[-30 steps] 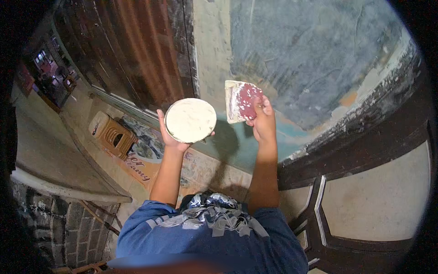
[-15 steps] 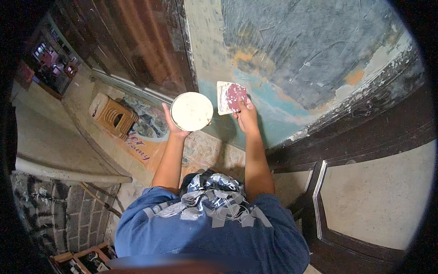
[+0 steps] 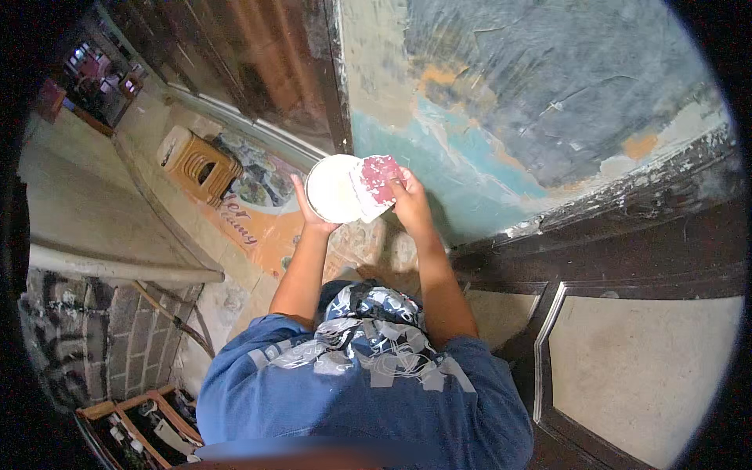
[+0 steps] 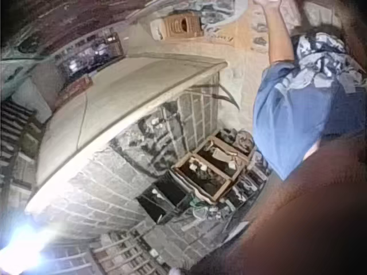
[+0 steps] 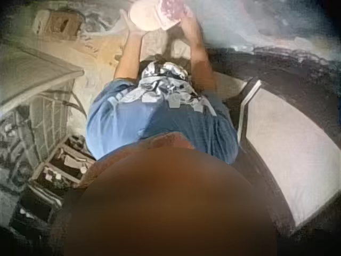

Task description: The person applies putty to a wall using a putty knife, smoothing the surface.

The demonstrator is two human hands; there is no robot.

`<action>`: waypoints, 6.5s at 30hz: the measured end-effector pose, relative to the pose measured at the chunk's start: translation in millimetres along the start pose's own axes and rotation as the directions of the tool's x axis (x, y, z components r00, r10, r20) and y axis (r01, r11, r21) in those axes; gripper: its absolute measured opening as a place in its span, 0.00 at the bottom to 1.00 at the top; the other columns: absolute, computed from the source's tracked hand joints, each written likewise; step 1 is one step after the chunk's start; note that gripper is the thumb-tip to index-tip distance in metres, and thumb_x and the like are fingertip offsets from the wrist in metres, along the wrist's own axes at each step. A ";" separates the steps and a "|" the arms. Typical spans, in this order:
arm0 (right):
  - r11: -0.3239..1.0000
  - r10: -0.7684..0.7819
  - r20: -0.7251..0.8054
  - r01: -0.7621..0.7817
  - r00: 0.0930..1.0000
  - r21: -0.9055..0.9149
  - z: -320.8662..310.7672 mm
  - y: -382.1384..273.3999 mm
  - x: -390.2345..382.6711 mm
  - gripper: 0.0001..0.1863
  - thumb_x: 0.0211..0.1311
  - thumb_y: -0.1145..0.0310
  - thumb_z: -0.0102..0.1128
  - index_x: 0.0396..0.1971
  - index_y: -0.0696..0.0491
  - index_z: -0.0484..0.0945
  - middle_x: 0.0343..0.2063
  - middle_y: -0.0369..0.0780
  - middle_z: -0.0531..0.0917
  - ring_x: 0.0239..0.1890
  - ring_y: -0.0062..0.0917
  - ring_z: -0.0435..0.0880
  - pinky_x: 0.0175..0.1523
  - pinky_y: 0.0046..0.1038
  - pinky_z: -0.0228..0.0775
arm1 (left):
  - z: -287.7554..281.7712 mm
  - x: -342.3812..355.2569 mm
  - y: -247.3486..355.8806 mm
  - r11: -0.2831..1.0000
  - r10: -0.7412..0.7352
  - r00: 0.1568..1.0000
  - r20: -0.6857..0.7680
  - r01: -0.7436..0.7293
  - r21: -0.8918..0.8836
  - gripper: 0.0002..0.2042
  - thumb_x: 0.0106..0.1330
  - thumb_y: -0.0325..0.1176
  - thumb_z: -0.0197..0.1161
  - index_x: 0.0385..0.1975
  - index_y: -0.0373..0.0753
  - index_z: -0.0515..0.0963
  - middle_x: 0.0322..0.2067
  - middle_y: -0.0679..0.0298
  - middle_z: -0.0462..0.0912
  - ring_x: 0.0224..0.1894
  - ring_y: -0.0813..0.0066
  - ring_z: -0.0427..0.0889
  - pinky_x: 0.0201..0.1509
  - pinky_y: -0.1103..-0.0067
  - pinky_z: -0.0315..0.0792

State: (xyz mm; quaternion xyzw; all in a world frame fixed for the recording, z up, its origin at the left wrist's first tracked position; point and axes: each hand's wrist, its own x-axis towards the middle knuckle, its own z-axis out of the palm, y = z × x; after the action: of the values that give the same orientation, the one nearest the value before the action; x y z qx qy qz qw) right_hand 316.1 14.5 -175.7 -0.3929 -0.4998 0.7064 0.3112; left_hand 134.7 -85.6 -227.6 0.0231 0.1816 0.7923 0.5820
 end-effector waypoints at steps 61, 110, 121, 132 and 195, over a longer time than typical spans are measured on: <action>0.876 -0.219 0.129 0.253 0.967 -0.409 -11.1 -17.7 51.7 0.15 0.71 0.67 0.57 0.45 0.64 0.79 0.35 0.39 0.86 0.36 0.18 0.81 0.43 0.25 0.74 | 8.2 11.5 4.0 0.996 0.056 0.997 -0.058 -0.060 -0.067 0.50 0.60 0.80 0.42 0.67 0.38 0.68 0.66 0.51 0.71 0.65 0.47 0.72 0.68 0.51 0.66; 0.363 -0.828 0.168 0.739 0.535 -0.567 20.0 -347.2 21.9 0.13 0.72 0.65 0.62 0.44 0.62 0.79 0.35 0.34 0.82 0.37 0.15 0.78 0.45 0.21 0.71 | 111.7 44.1 21.2 0.970 -0.004 0.930 0.368 0.094 -0.226 0.50 0.58 0.83 0.38 0.69 0.47 0.64 0.67 0.49 0.67 0.62 0.33 0.71 0.52 0.25 0.64; -0.336 -0.853 0.467 0.438 0.235 -0.834 81.4 -496.0 45.3 0.16 0.69 0.56 0.60 0.47 0.52 0.82 0.36 0.43 0.88 0.40 0.36 0.86 0.54 0.36 0.63 | 117.6 52.9 55.2 0.953 0.047 0.971 0.233 0.026 -0.302 0.51 0.59 0.81 0.38 0.69 0.42 0.64 0.65 0.48 0.70 0.61 0.36 0.73 0.55 0.29 0.66; -0.462 -0.829 0.510 0.236 0.228 -0.855 135.8 -501.0 72.4 0.15 0.69 0.56 0.58 0.47 0.48 0.82 0.38 0.44 0.88 0.43 0.42 0.86 0.53 0.49 0.56 | 106.0 40.5 93.9 0.967 0.130 0.952 0.278 -0.059 -0.248 0.48 0.61 0.80 0.37 0.68 0.44 0.65 0.65 0.48 0.69 0.60 0.34 0.73 0.50 0.26 0.67; -0.373 -0.915 0.381 0.082 0.136 -0.924 130.1 -555.3 83.4 0.18 0.68 0.53 0.58 0.48 0.47 0.84 0.43 0.45 0.88 0.48 0.40 0.85 0.53 0.55 0.61 | 98.0 30.9 128.0 0.966 0.138 0.948 0.288 -0.064 -0.252 0.48 0.61 0.80 0.38 0.68 0.42 0.65 0.65 0.47 0.68 0.61 0.33 0.72 0.51 0.26 0.66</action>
State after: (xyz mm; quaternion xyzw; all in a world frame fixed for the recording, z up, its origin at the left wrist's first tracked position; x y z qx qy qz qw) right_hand 188.0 194.1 356.8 -0.3246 -0.7665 -0.2998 0.4661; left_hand 32.0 -64.1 -101.3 0.0834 -0.0080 0.8245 0.5596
